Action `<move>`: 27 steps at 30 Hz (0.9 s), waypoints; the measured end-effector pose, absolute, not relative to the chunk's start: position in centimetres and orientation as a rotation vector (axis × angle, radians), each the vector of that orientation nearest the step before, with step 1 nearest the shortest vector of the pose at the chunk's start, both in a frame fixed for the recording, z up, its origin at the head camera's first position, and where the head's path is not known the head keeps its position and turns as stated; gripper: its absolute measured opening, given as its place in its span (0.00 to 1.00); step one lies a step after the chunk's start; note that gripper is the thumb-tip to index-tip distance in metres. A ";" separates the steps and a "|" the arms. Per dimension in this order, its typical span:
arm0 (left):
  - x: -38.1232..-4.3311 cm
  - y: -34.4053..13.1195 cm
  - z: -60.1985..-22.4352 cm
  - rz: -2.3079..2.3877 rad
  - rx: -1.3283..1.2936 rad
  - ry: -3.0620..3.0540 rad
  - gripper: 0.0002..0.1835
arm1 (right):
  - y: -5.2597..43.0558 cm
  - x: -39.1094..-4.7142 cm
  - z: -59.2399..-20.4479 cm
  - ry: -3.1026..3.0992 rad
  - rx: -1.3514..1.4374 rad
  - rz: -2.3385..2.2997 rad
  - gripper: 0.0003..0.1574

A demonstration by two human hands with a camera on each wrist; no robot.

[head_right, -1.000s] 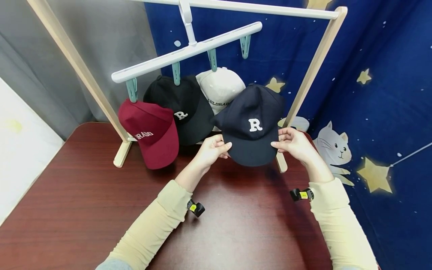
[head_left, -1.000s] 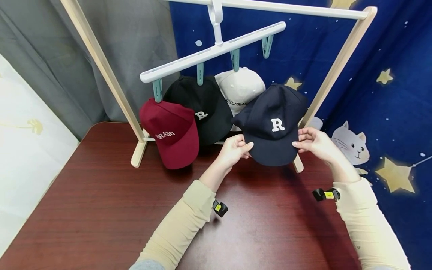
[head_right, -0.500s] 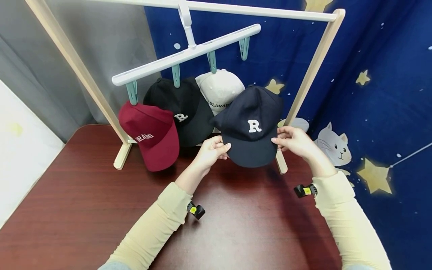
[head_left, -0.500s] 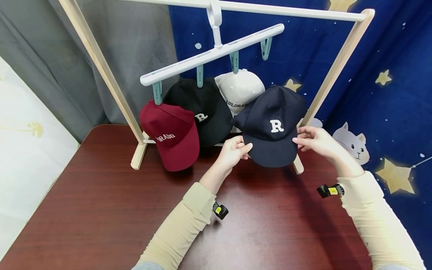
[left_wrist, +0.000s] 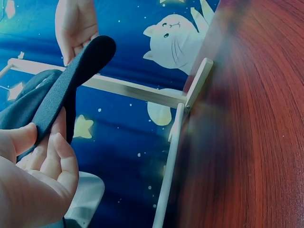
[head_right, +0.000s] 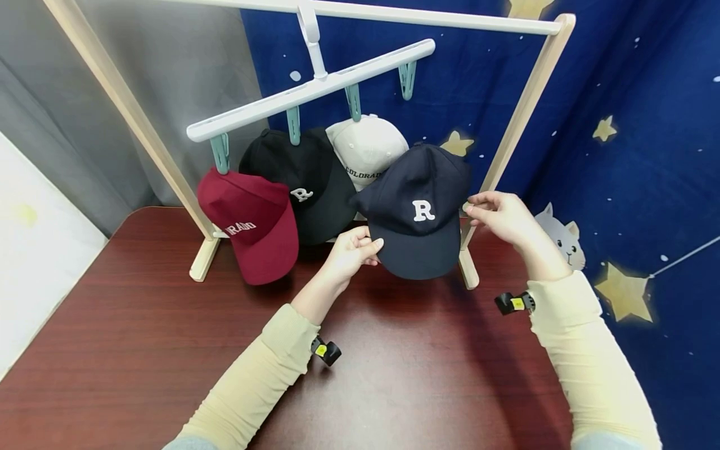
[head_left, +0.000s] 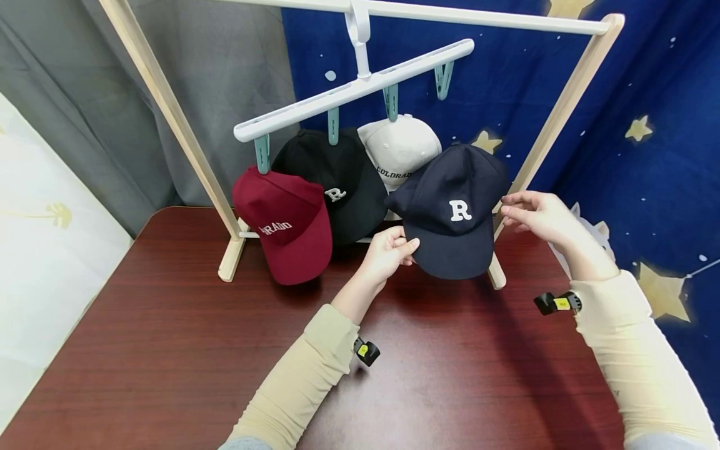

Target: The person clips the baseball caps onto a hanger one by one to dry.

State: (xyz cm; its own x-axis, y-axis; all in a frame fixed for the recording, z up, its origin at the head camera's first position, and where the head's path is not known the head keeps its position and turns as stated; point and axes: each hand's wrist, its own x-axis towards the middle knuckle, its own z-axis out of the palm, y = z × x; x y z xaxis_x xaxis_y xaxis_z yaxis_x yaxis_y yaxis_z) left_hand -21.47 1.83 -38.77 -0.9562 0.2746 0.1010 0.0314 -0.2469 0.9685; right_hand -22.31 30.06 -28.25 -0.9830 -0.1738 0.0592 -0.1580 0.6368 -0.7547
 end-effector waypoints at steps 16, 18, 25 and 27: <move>-21.5 1.7 -39.0 2.352 0.356 1.804 0.06 | 26.9 -23.7 -23.8 2.979 -0.075 -1.897 0.18; -21.4 1.6 -39.1 2.354 0.348 1.802 0.06 | 26.4 -24.1 -23.3 2.960 -0.083 -1.930 0.20; -21.3 1.8 -39.4 2.346 0.329 1.800 0.07 | 24.6 -25.3 -22.0 2.856 -0.121 -2.006 0.23; -21.3 1.8 -39.5 2.343 0.331 1.796 0.07 | 24.2 -25.7 -21.6 2.829 -0.124 -2.023 0.25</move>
